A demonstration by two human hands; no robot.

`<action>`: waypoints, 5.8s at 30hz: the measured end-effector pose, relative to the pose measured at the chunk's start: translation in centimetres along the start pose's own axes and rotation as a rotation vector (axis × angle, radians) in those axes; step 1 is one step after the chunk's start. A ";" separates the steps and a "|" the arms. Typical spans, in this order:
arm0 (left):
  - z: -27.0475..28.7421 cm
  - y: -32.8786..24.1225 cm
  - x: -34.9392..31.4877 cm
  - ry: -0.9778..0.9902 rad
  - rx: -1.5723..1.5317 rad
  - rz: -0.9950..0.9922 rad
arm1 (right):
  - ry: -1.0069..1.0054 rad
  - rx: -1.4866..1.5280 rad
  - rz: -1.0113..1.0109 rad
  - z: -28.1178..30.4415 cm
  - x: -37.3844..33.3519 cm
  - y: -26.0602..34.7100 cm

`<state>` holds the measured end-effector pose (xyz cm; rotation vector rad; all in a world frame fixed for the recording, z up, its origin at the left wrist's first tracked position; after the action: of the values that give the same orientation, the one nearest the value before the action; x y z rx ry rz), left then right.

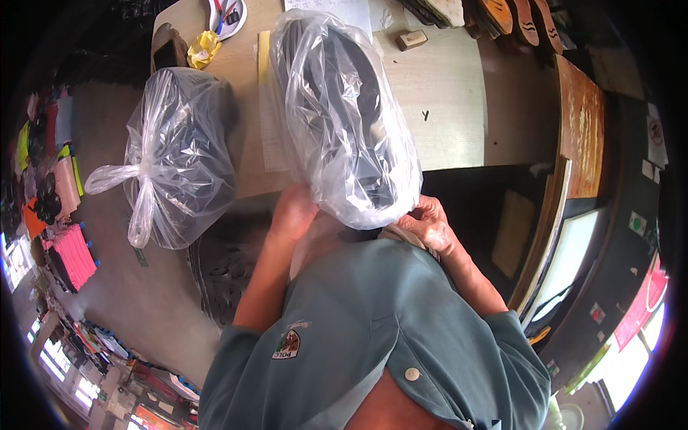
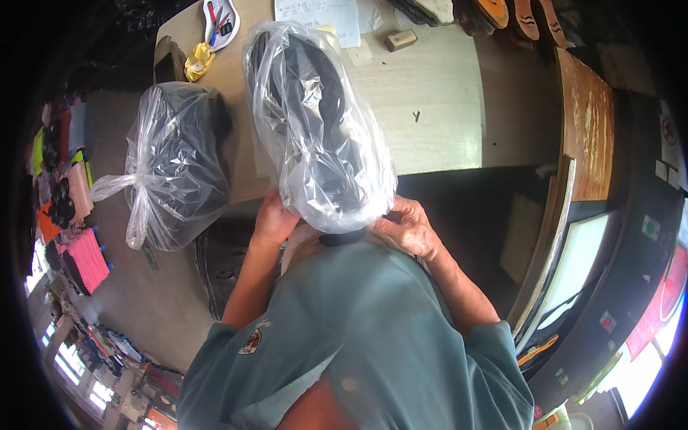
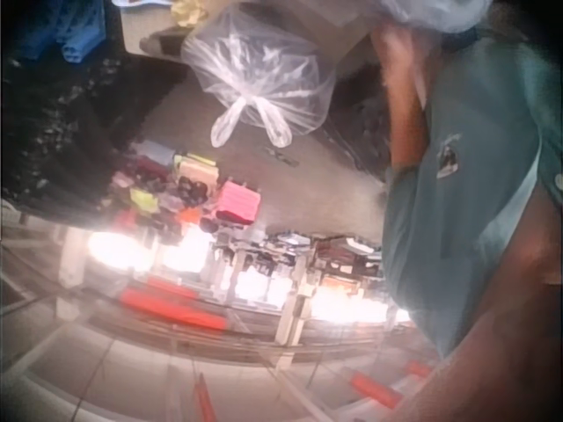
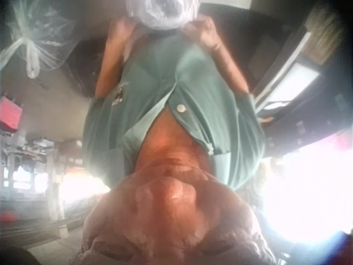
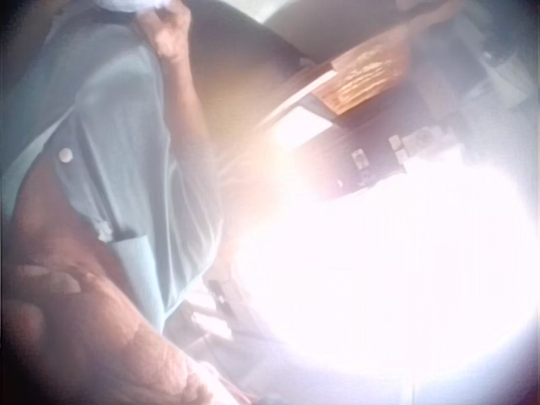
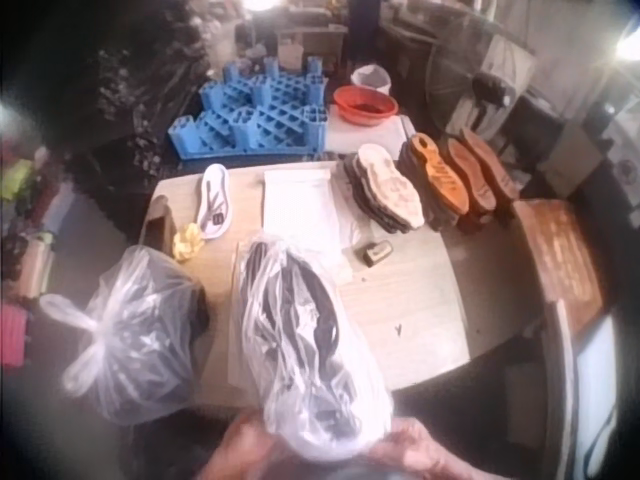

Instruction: The person cleans black shoe soles with a green air nozzle, then stacks them and places them into clear plastic bags. The person ties the bags and stacks the finished packages on the table.

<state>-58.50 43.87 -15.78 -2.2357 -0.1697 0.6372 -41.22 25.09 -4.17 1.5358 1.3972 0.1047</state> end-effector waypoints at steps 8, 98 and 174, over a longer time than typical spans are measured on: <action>-1.4 -9.2 0.7 -0.095 -0.317 -0.035 | -0.044 0.099 0.176 -1.4 0.5 7.0; 8.5 -9.6 18.3 -0.797 0.665 -0.247 | -0.036 0.367 0.207 4.2 32.9 3.6; -0.6 -9.6 9.7 -0.732 0.503 -0.157 | -0.185 -0.529 0.232 7.4 13.5 5.3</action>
<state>-49.02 53.04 -12.23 -1.4204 -0.4834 1.2331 -28.41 32.21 -11.26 1.2178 0.9429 0.4287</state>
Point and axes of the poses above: each hand's wrist, its own x-axis towards the middle knuckle, its own z-axis out of the back of the hand, y = z × x, the point moved 8 cm from there along x, towards the middle knuckle, and after that the axes turned 13 degrees about x, right-handed, at the moved point
